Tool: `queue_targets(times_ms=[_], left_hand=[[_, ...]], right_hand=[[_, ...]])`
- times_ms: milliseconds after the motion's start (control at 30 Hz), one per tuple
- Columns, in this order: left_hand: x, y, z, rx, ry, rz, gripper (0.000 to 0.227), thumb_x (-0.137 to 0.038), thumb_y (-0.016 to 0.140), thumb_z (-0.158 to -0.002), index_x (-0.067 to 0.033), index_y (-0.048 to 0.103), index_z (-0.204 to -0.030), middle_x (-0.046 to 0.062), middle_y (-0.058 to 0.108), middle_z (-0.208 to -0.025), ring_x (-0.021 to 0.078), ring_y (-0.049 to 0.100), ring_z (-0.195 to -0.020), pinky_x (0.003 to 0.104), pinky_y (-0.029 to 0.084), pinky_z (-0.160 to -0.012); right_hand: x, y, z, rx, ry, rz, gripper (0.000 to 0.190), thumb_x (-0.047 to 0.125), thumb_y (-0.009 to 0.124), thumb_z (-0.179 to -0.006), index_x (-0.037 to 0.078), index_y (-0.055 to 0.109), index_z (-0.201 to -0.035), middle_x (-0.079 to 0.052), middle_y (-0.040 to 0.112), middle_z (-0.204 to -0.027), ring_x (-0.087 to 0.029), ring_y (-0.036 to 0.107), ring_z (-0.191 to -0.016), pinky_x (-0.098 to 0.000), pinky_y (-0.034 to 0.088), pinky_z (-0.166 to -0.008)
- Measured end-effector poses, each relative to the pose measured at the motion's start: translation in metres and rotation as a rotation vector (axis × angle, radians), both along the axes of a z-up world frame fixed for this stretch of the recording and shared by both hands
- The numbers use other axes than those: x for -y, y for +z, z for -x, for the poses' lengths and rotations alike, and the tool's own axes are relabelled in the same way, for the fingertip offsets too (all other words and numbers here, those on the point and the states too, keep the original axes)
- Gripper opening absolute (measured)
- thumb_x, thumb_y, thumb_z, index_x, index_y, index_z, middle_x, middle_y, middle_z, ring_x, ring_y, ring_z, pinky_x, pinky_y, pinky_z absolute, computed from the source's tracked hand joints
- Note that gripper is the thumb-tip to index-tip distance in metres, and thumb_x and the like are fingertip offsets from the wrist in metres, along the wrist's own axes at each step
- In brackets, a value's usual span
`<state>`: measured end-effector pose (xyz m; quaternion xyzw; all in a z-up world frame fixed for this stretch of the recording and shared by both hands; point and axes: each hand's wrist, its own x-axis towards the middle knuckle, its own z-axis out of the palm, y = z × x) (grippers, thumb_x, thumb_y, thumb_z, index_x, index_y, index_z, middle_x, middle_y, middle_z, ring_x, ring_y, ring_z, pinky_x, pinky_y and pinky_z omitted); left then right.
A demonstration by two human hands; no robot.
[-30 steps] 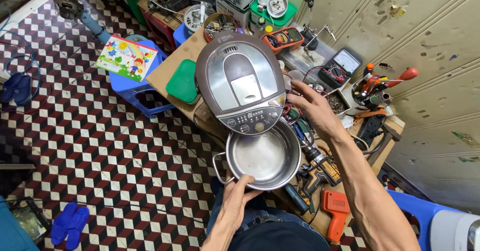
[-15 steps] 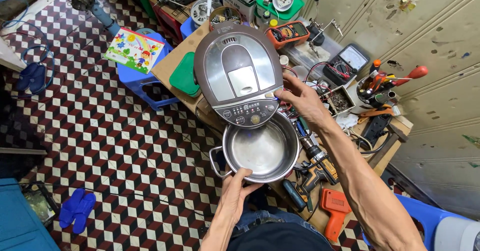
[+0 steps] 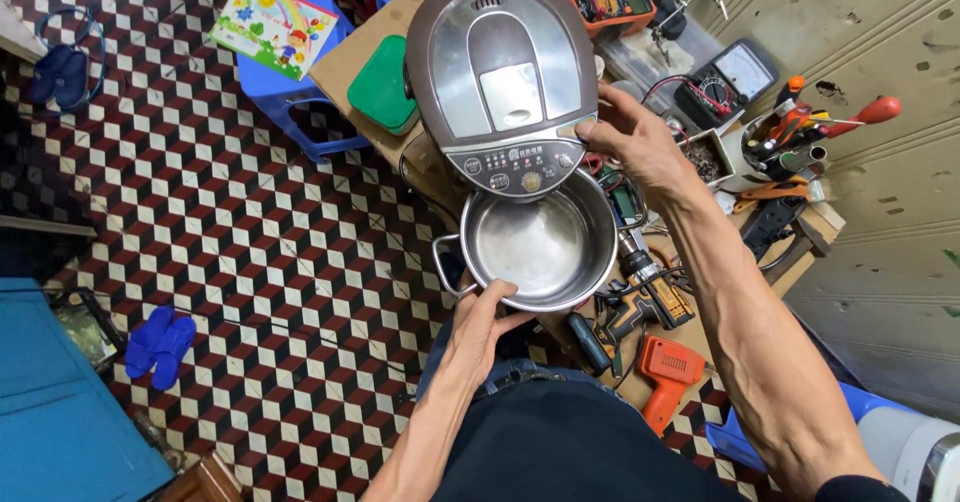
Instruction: Disassembling, inspecting, and testing an electric thermal water dispenser using a multimeter and tools.
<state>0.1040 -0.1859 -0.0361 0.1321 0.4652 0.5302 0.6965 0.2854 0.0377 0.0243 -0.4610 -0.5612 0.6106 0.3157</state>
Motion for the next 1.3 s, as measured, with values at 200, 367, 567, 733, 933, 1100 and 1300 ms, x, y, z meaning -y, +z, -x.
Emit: queue_targets(times_ms=[200,367,567,733,933,1100,1300], left_hand=[[-0.002,-0.002,-0.001,0.001,0.025,0.005,0.058,-0.022,0.062,-0.081,-0.0010,0.050,-0.134,0.018,0.060,-0.128,0.0267,0.063,-0.118,0.051,0.060,-0.095],[-0.001,-0.007,-0.002,0.003,0.035,-0.045,0.064,-0.024,0.063,-0.083,0.0020,0.048,-0.140,0.020,0.060,-0.130,0.0275,0.063,-0.120,0.051,0.061,-0.094],[-0.001,0.002,-0.003,-0.007,0.067,-0.040,0.071,-0.024,0.063,-0.078,-0.0077,0.042,-0.144,0.017,0.058,-0.129,0.0264,0.062,-0.118,0.051,0.062,-0.090],[0.000,-0.013,-0.006,0.002,0.056,-0.022,0.063,-0.024,0.064,-0.079,-0.0025,0.050,-0.136,0.019,0.061,-0.127,0.0265,0.064,-0.116,0.050,0.063,-0.091],[-0.003,-0.004,-0.006,-0.023,0.051,0.029,0.053,-0.024,0.064,-0.079,0.0022,0.058,-0.125,0.020,0.061,-0.123,0.0281,0.064,-0.114,0.051,0.063,-0.091],[-0.004,-0.006,-0.006,-0.035,0.046,0.048,0.056,-0.023,0.063,-0.078,-0.0001,0.055,-0.129,0.020,0.060,-0.123,0.0287,0.064,-0.114,0.051,0.063,-0.091],[-0.004,0.004,-0.005,-0.047,0.036,0.025,0.061,-0.025,0.062,-0.079,-0.0002,0.052,-0.134,0.020,0.061,-0.124,0.0280,0.065,-0.115,0.050,0.063,-0.091]], right_hand=[[0.002,0.003,0.001,0.001,-0.009,0.010,0.068,0.021,0.073,-0.090,0.004,0.048,-0.150,-0.011,0.068,-0.134,-0.018,0.066,-0.119,-0.0333,0.051,-0.105],[-0.003,-0.003,-0.001,0.005,0.010,0.003,0.065,0.019,0.073,-0.091,0.003,0.050,-0.150,-0.011,0.068,-0.130,-0.018,0.066,-0.115,-0.0341,0.051,-0.103],[-0.004,-0.003,-0.001,-0.021,-0.014,0.040,0.068,0.018,0.073,-0.088,0.005,0.046,-0.149,-0.009,0.069,-0.127,-0.017,0.067,-0.116,-0.0334,0.052,-0.105],[-0.003,0.002,0.001,0.006,0.004,0.036,0.067,0.019,0.073,-0.088,0.003,0.049,-0.149,-0.011,0.069,-0.128,-0.018,0.067,-0.116,-0.0333,0.052,-0.104],[-0.004,-0.003,-0.002,0.026,-0.003,0.012,0.070,0.023,0.073,-0.087,0.004,0.048,-0.149,-0.012,0.068,-0.130,-0.019,0.065,-0.118,-0.0347,0.050,-0.103],[-0.003,-0.001,-0.001,0.029,0.004,0.007,0.070,0.024,0.073,-0.087,0.004,0.048,-0.150,-0.013,0.066,-0.134,-0.020,0.063,-0.121,-0.0357,0.049,-0.105],[-0.002,-0.001,0.000,0.025,-0.007,0.006,0.072,0.024,0.074,-0.087,0.003,0.046,-0.150,-0.014,0.065,-0.136,-0.021,0.063,-0.122,-0.0363,0.049,-0.106]])
